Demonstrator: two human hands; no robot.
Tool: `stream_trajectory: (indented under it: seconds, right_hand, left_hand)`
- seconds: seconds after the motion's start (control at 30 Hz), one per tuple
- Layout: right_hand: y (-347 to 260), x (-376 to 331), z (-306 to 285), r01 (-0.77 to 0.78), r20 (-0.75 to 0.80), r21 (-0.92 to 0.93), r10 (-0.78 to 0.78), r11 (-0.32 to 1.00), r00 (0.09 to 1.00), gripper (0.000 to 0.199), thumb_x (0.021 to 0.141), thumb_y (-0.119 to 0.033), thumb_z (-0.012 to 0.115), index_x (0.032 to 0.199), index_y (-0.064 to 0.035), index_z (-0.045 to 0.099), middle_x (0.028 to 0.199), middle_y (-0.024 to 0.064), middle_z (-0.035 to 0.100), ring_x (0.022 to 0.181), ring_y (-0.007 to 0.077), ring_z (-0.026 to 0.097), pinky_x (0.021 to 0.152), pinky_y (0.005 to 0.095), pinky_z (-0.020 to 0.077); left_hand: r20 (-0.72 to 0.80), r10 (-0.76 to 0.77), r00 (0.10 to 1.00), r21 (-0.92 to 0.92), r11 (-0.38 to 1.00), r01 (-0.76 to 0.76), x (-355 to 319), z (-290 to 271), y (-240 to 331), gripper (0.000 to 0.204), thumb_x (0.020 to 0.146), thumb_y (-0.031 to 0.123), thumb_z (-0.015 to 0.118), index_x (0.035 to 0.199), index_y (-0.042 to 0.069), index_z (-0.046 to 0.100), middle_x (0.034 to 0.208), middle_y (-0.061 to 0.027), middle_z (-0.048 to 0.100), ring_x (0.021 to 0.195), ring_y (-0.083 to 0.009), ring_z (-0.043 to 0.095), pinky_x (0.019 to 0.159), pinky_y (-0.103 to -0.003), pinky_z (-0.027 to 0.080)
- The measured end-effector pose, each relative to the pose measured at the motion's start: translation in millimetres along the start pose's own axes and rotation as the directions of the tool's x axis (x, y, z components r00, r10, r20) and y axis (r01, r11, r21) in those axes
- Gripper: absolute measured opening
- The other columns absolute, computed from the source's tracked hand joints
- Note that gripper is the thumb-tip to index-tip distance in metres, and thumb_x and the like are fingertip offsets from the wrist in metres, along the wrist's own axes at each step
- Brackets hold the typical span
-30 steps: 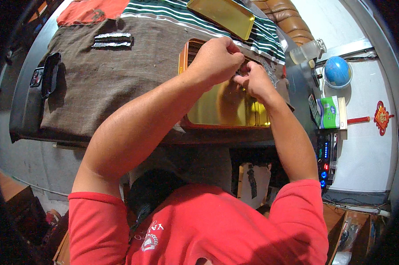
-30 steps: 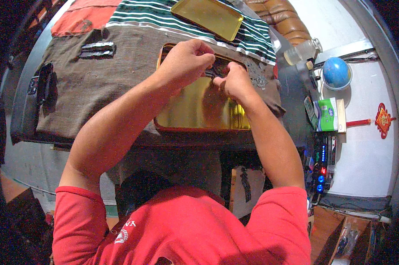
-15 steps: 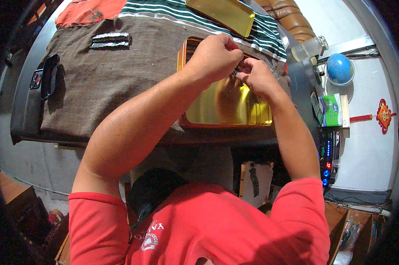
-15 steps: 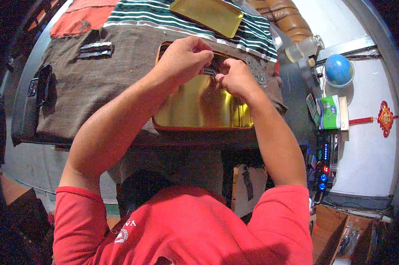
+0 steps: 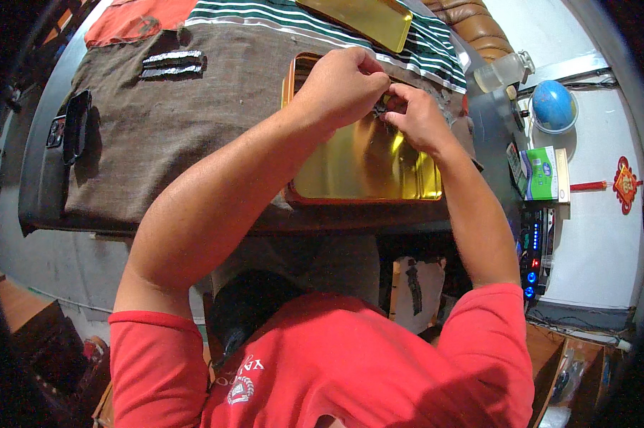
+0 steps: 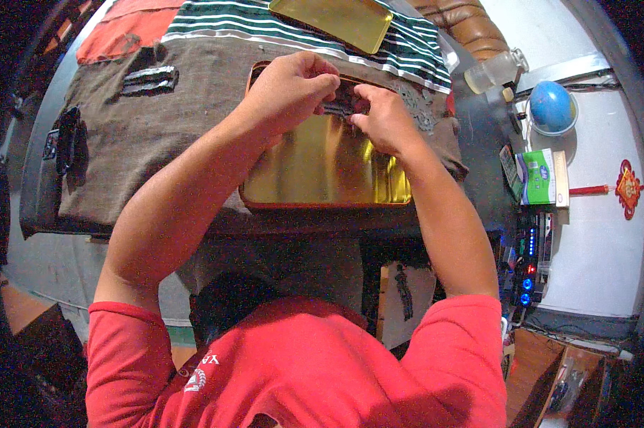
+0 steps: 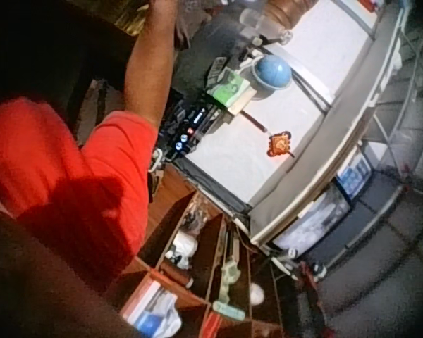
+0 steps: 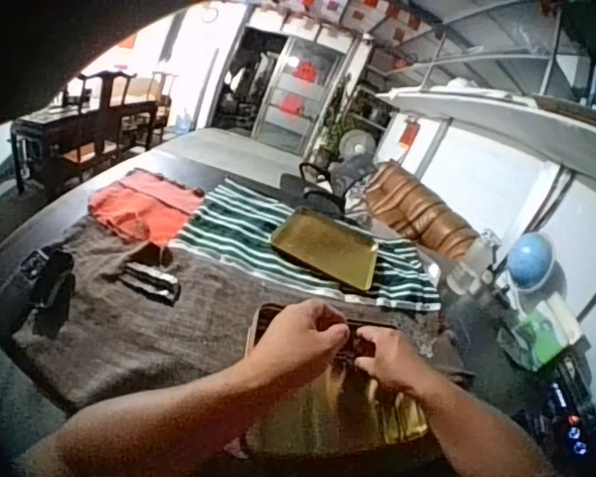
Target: The person repeatedly picks up small black rectangular electronic components from a cloth on the table, manipulates them with both hands over a gold tray, and places them into the tray. The person continues this cycle of picking, handling, and placing components throughout the clip.
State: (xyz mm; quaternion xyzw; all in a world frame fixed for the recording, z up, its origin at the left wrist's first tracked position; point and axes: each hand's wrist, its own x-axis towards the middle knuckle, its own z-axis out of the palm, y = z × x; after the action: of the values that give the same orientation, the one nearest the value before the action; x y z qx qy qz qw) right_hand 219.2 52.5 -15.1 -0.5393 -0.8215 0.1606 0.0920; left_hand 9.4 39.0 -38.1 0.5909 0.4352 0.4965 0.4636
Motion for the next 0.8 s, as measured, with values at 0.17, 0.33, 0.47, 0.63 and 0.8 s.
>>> stream_trajectory:
  seconds: [0.17,0.33,0.47,0.63,0.8]
  right_hand:
    - [4,1,0,0.067,-0.079,0.000,-0.066,0.998,0.995,0.050,0.075,-0.010,0.084,0.121,-0.0011,0.067,0.115,0.0206,0.072,0.108,0.0371,0.070,0.094,0.0408,0.0554]
    - [4,2,-1,0.091,-0.110,-0.022,-0.093,0.996,0.990,0.050,0.075,-0.010,0.085,0.120,-0.0017,0.067,0.115,0.0198,0.073,0.107,0.0366,0.070,0.093,0.0410,0.0557]
    - [0,-3,-3,0.087,-0.113,-0.061,-0.093,0.994,0.989,0.047,0.075,-0.012,0.084,0.118,-0.0012,0.068,0.112,0.0200,0.072,0.105,0.0380,0.070,0.092,0.0424,0.0552]
    - [-5,-15,-2,0.118,-0.094,-0.196,-0.138,0.974,0.986,0.038,0.079,-0.016,0.080,0.111,0.0010,0.069,0.108,0.0212,0.068,0.104,0.0400,0.066,0.094,0.0447,0.0531]
    - [-5,-14,-1,0.141,-0.069,-0.241,-0.162,0.960,0.984,0.032,0.081,-0.017,0.075,0.106,0.0023,0.072,0.107,0.0225,0.065,0.103,0.0408,0.064,0.094,0.0452,0.0524]
  left_hand:
    - [0.008,-0.002,1.000,-0.019,1.000,0.002,1,0,-1,0.022,0.093,0.016,0.067,0.105,-0.002,0.071,0.087,-0.0069,0.071,0.077,-0.0135,0.066,0.068,-0.029,0.057]
    - [0.018,-0.004,1.000,-0.033,0.999,0.005,3,1,-5,0.021,0.094,0.016,0.067,0.105,-0.002,0.071,0.086,-0.0065,0.070,0.076,-0.0136,0.066,0.068,-0.029,0.056]
    - [-0.038,0.027,0.999,-0.059,0.998,-0.030,3,2,-6,0.030,0.083,0.023,0.069,0.099,-0.002,0.076,0.090,-0.0201,0.075,0.085,-0.0303,0.074,0.081,-0.039,0.059]
    - [-0.024,-0.019,1.000,-0.072,0.997,0.017,1,3,-4,0.030,0.084,0.023,0.069,0.099,-0.002,0.076,0.091,-0.0204,0.075,0.085,-0.0303,0.074,0.082,-0.038,0.059]
    - [-0.025,0.014,1.000,0.007,1.000,-0.014,-1,2,-1,0.025,0.090,0.020,0.068,0.102,-0.001,0.074,0.086,-0.0108,0.073,0.075,-0.0185,0.068,0.071,-0.033,0.058]
